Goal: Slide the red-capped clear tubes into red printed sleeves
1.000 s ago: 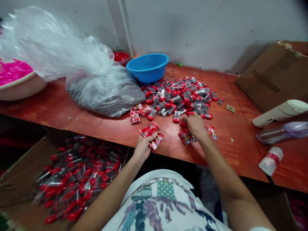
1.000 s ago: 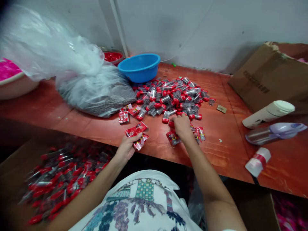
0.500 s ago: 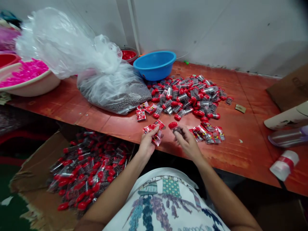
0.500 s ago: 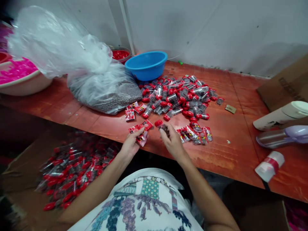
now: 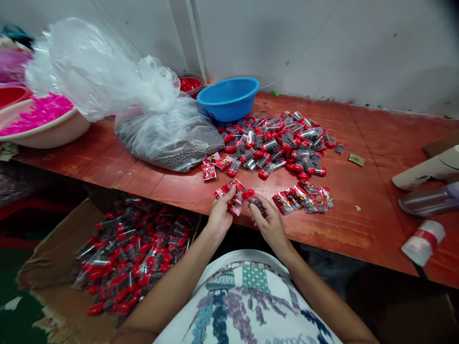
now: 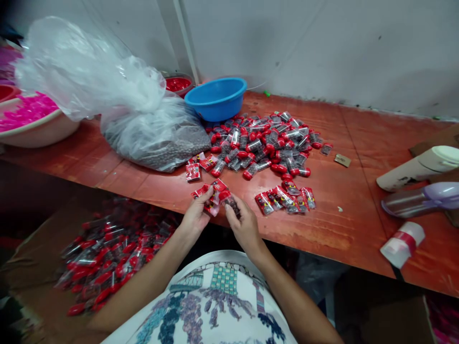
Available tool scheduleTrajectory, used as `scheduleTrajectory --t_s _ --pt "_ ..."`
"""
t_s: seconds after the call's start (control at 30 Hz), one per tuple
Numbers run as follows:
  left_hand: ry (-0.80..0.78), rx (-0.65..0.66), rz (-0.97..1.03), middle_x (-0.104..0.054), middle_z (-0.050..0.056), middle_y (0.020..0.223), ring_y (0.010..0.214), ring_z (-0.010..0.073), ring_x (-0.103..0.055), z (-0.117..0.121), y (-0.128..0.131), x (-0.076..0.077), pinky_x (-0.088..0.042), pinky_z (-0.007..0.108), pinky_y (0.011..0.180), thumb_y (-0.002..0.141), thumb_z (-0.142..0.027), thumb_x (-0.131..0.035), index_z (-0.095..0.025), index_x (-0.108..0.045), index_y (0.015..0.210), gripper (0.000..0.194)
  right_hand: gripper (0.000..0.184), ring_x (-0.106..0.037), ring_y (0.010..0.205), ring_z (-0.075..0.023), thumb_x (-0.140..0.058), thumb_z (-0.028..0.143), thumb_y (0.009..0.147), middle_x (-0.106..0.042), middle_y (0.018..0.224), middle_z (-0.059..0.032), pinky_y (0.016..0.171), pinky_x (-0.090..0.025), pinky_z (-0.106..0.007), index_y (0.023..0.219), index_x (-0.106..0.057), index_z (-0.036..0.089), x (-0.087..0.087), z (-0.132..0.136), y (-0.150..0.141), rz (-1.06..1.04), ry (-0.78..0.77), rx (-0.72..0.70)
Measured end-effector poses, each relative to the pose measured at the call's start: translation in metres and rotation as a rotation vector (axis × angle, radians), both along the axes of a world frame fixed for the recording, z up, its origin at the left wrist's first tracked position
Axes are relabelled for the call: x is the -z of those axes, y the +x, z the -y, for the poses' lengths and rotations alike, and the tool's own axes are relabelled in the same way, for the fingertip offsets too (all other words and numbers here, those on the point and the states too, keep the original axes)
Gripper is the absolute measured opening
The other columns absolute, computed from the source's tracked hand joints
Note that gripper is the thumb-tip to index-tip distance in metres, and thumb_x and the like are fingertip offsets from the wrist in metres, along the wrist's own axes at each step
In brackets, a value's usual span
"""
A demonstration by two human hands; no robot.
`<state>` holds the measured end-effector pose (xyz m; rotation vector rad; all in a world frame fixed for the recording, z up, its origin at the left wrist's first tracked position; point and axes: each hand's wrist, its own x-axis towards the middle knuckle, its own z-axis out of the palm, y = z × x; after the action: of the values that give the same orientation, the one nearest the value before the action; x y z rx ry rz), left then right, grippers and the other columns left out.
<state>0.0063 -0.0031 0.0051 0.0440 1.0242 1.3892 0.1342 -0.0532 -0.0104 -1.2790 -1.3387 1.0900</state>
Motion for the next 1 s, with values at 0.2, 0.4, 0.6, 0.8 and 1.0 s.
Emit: scheduleTrajectory --t_s 0.2,0.4,0.6,0.8,1.0 --pt "0.101 -0.060 -0.121 -0.070 0.002 0.067 0.058 0.0137 -0.064 0.003 0.000 -0.001 -0.053 0.027 0.063 0.052 -0.014 -0.084 -0.012 -0.066 0.069 0.025 0.041 -0.059 0.065 -0.0135 -0.055 0.035 0.086 -0.066 0.093 -0.0041 0.052 -0.049 -0.022 0.126 -0.058 0.025 -0.001 0.001 -0.003 -0.022 -0.002 -0.036" --pt "0.261 -0.054 -0.250 -0.069 -0.001 0.068 0.060 0.0119 -0.063 0.007 0.002 -0.004 -0.051 0.025 0.064 0.054 -0.017 -0.083 -0.013 -0.067 0.070 0.023 0.046 -0.053 0.054 -0.0096 -0.056 0.038 0.085 -0.065 0.091 -0.0027 0.044 -0.047 -0.020 0.129 -0.054 0.024 -0.001 0.001 -0.006 -0.131 -0.073 0.011" --pt "0.303 -0.036 -0.258 -0.067 -0.001 0.067 0.059 0.0123 -0.062 0.008 0.000 -0.007 -0.051 0.027 0.063 0.057 -0.017 -0.081 -0.013 -0.065 0.070 0.021 0.047 -0.051 0.056 -0.0098 -0.056 0.035 0.085 -0.059 0.081 -0.0005 0.044 -0.046 -0.019 0.131 -0.054 0.027 -0.004 0.000 -0.002 -0.097 -0.101 -0.132" --pt "0.352 0.143 -0.286 -0.069 0.002 0.075 0.064 0.0133 -0.063 0.013 -0.006 -0.009 -0.049 0.024 0.059 0.060 -0.018 -0.080 -0.013 -0.068 0.081 0.025 0.045 -0.054 0.061 -0.0113 -0.057 0.035 0.086 -0.063 0.088 -0.0018 0.050 -0.049 -0.022 0.129 -0.055 0.026 -0.004 -0.001 0.003 -0.072 -0.041 -0.126" --pt "0.353 0.280 -0.327 -0.068 0.002 0.075 0.061 0.0127 -0.062 0.017 -0.009 -0.014 -0.048 0.023 0.055 0.057 -0.016 -0.082 -0.014 -0.067 0.087 0.034 0.037 -0.063 0.091 -0.0179 -0.059 0.027 0.084 -0.067 0.104 -0.0036 0.084 -0.050 -0.030 0.120 -0.061 0.025 -0.006 0.001 0.006 -0.006 0.119 -0.072"
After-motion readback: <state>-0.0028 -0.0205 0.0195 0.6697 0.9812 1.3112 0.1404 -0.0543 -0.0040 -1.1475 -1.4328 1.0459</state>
